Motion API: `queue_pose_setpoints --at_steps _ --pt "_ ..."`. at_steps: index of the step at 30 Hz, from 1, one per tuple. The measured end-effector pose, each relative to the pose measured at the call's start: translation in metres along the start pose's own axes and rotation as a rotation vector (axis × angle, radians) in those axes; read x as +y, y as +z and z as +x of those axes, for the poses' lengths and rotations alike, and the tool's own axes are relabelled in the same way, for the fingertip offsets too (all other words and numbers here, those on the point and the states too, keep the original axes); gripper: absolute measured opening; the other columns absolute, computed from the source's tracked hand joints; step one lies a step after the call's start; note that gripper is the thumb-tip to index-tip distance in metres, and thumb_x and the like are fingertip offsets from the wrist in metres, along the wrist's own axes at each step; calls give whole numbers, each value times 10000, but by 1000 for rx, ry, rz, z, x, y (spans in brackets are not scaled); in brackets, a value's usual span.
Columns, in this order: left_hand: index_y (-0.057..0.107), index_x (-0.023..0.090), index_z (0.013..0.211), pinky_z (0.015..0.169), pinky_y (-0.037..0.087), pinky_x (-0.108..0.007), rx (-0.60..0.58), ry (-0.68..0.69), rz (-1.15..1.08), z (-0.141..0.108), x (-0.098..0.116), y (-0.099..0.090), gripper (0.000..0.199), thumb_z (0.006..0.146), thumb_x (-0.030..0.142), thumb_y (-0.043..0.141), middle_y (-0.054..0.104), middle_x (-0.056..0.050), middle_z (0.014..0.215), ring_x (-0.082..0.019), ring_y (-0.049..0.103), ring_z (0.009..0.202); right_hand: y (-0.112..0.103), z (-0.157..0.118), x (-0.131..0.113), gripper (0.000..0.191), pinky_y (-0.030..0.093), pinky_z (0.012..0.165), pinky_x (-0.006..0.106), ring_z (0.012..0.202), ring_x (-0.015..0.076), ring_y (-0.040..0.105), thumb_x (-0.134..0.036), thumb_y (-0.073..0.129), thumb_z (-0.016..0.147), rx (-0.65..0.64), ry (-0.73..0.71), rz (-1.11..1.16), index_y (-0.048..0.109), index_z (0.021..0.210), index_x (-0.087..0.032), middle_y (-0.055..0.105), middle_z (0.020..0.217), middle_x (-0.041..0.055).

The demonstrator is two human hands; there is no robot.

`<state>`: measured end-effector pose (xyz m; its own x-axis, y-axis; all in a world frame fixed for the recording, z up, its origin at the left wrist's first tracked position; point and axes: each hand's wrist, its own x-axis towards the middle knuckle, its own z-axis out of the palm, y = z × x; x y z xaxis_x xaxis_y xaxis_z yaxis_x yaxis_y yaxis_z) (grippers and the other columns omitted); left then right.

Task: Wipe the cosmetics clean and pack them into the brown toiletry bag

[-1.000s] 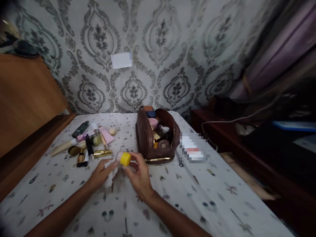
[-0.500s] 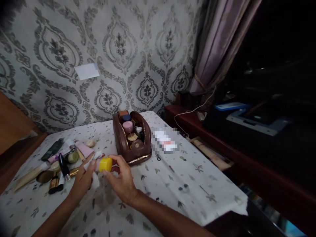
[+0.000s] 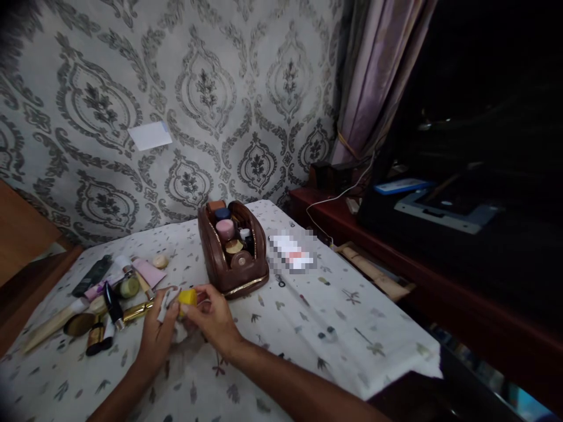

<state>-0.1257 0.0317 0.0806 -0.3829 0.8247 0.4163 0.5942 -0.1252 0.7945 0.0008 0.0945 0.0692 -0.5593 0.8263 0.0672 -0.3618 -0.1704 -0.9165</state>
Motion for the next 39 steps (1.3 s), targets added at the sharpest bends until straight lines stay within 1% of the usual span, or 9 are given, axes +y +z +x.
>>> queue_pose_setpoints --at_steps 4,8,13,17,22,25,29,33,39 --pt "587 186 1041 808 499 -349 -65 70 76 1 1 -3 295 914 426 472 672 -70 961 -237 626 899 -2 2 2 399 427 518 226 571 97 525 -489 753 700 -12 58 -8 586 928 -208 585 776 -30" --pt "631 176 1047 823 499 -354 -141 89 50 3 -1 -5 360 939 434 406 684 -91 1002 -244 628 920 -4 0 3 336 458 653 253 747 141 549 -332 790 676 9 -163 -246 664 968 -224 597 890 -1" --pt "662 157 1068 910 487 -385 -163 -66 -63 5 -7 -2 470 913 537 432 703 -106 1042 -265 631 1001 -8 -5 3 375 483 828 311 944 197 574 -179 750 723 -61 -394 -527 672 1080 -266 583 1008 29" --pt "692 182 863 858 520 -389 -74 -240 -113 11 -9 -1 552 810 698 501 718 -84 905 -276 645 935 -11 -7 4 454 444 982 359 1101 210 551 -112 673 788 -183 -519 -659 623 1210 -271 552 1152 65" --pt "623 188 733 710 522 -324 -10 -270 -179 11 -6 2 544 826 706 482 658 -38 743 -221 614 755 -10 -7 6 528 483 936 363 1078 213 563 -174 693 788 -114 -432 -652 539 1287 -250 571 1168 74" --pt "583 190 767 662 484 -287 -7 -194 -160 8 -2 4 459 896 610 450 605 -16 728 -186 573 716 -8 -4 8 504 522 757 325 855 193 605 -269 760 718 4 -221 -619 553 1174 -215 611 963 34" --pt "497 203 769 646 420 -261 -64 -91 -135 6 3 5 342 952 476 399 503 16 712 -155 497 685 -5 0 9 398 479 612 273 675 152 567 -324 741 711 -3 -70 -551 546 1036 -204 586 782 -21" --pt "452 207 765 670 382 -263 -97 -113 -173 8 2 3 319 946 465 407 449 27 727 -149 450 708 -6 1 10 300 495 653 291 725 170 597 -286 718 716 -43 -99 -516 561 955 -195 629 829 13" --pt "452 201 709 628 370 -263 -219 -190 -272 15 -13 0 422 917 565 402 433 32 675 -142 432 658 -12 2 6 320 532 710 324 813 200 604 -232 680 762 -156 -374 -671 640 1080 -233 636 965 57"
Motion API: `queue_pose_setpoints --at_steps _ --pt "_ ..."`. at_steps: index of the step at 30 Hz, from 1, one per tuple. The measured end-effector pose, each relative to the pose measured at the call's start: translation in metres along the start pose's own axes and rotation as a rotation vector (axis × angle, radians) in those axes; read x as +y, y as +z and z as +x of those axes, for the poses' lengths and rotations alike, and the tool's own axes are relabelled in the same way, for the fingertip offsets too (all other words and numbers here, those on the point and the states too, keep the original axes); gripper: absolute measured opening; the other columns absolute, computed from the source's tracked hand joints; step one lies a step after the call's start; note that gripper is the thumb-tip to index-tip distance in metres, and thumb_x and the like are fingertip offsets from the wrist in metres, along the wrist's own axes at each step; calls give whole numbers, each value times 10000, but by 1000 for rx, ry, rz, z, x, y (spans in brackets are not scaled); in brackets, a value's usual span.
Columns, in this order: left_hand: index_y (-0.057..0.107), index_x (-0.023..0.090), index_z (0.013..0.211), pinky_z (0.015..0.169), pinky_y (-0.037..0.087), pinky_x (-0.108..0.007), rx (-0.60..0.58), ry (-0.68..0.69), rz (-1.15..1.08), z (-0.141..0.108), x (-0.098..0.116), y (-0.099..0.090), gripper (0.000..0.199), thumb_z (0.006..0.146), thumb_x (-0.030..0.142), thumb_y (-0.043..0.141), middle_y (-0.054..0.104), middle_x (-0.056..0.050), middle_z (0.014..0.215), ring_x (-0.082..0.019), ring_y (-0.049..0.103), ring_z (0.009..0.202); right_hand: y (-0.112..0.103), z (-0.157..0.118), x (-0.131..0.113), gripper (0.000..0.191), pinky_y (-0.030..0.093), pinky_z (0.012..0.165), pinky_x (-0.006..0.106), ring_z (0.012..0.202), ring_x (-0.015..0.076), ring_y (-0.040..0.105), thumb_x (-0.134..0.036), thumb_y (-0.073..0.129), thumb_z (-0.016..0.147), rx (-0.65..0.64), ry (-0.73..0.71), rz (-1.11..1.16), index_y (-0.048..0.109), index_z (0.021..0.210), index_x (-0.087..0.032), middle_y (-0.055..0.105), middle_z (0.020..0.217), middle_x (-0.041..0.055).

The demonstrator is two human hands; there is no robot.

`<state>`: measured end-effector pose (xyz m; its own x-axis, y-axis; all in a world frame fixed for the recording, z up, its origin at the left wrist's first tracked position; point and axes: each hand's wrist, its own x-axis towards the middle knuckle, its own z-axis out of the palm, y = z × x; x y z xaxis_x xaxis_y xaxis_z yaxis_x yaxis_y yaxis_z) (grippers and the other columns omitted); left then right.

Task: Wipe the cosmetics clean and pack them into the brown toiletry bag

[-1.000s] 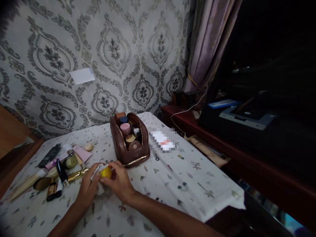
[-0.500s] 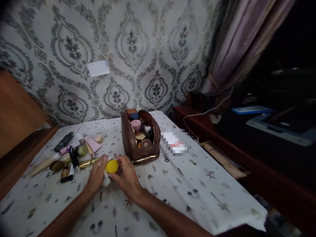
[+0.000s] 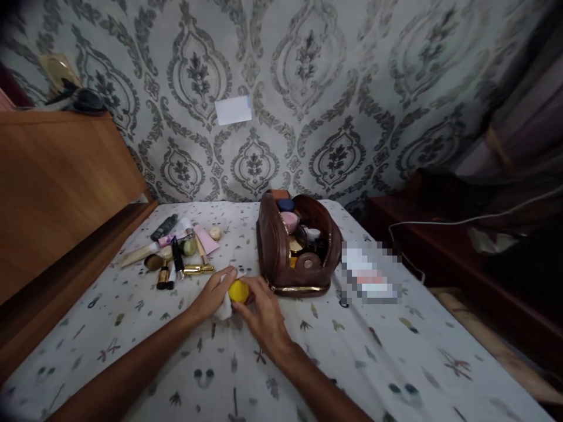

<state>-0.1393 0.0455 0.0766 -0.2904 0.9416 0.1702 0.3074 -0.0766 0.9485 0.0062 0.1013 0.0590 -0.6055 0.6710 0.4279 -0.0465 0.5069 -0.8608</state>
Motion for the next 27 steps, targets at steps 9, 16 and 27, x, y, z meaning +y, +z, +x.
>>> queue_pose_setpoints --at_steps 9,16,27 --pt "432 206 722 595 348 -248 116 -9 -20 -4 -2 2 409 926 559 416 393 40 673 -131 406 649 6 -1 5 459 555 721 357 847 219 641 -403 704 760 23 198 47 526 1133 -203 648 984 79" --pt "413 210 718 601 350 -237 132 1 -17 -8 5 3 350 921 493 450 381 50 670 -121 393 645 7 0 2 397 537 681 326 751 190 629 -490 692 753 -85 289 163 550 989 -204 658 879 47" --pt "610 164 854 635 469 -266 157 -165 -110 1 -12 1 400 840 560 556 594 -29 761 -175 555 741 10 -2 12 419 548 719 329 801 184 630 -260 661 731 -41 144 100 595 1142 -214 629 1110 89"
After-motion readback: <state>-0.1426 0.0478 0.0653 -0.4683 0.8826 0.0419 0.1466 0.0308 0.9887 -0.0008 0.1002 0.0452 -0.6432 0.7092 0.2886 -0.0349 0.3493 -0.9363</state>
